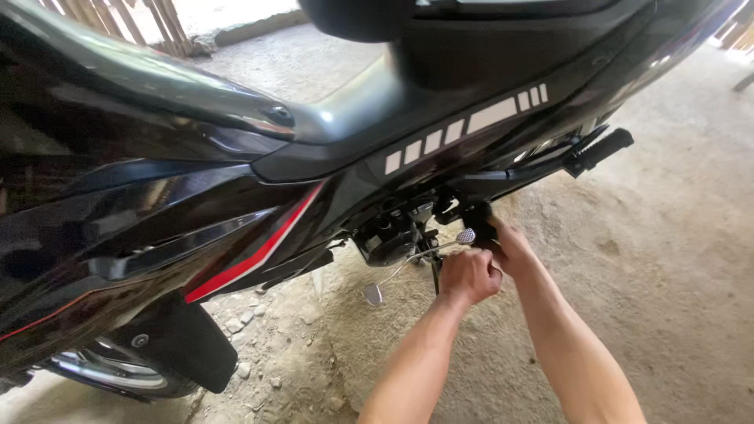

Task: The person uses a wrench to tighten bolts on the motorcycle's engine area and then moves to the front wheel to adjust components near the brake disc.

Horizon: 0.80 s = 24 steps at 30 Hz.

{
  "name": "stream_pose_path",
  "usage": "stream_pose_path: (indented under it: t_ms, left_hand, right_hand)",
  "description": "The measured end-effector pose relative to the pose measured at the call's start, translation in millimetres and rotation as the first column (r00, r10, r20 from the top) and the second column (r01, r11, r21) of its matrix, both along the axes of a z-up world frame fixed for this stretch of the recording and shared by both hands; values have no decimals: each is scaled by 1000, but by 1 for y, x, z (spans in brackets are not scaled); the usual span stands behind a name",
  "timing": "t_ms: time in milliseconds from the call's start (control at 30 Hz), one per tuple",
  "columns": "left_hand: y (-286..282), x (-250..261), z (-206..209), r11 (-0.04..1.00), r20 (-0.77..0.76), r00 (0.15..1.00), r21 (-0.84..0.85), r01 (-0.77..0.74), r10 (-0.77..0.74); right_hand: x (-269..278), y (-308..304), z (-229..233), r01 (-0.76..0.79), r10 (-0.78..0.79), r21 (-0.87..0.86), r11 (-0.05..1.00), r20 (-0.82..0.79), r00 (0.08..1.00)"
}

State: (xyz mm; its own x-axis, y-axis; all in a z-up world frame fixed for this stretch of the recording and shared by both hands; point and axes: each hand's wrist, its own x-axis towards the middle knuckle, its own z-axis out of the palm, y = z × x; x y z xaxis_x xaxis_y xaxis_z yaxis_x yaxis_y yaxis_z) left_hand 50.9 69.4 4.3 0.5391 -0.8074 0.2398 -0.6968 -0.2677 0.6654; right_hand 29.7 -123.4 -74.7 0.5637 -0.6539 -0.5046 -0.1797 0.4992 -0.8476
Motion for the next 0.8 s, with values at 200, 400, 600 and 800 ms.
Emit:
stream_pose_path:
  t_ms: [200,400,600,800]
  left_hand:
    - [-2,2,0,996,-46,999,91,10,-6]
    - [-11,3,-4,960,-116,993,277,28,5]
    - [-15,-2,-4,983,169,985,179,-46,16]
    - [-24,-5,9,889,21,999,457,-32,25]
  right_hand:
    - [59,-63,23,31,-29,-23,999,83,996]
    - [39,-44,60,68,-57,-182,981,67,996]
    - [33,-34,62,-200,215,-213,956,48,975]
    - [44,-15,24,-162,162,130,978,11,987]
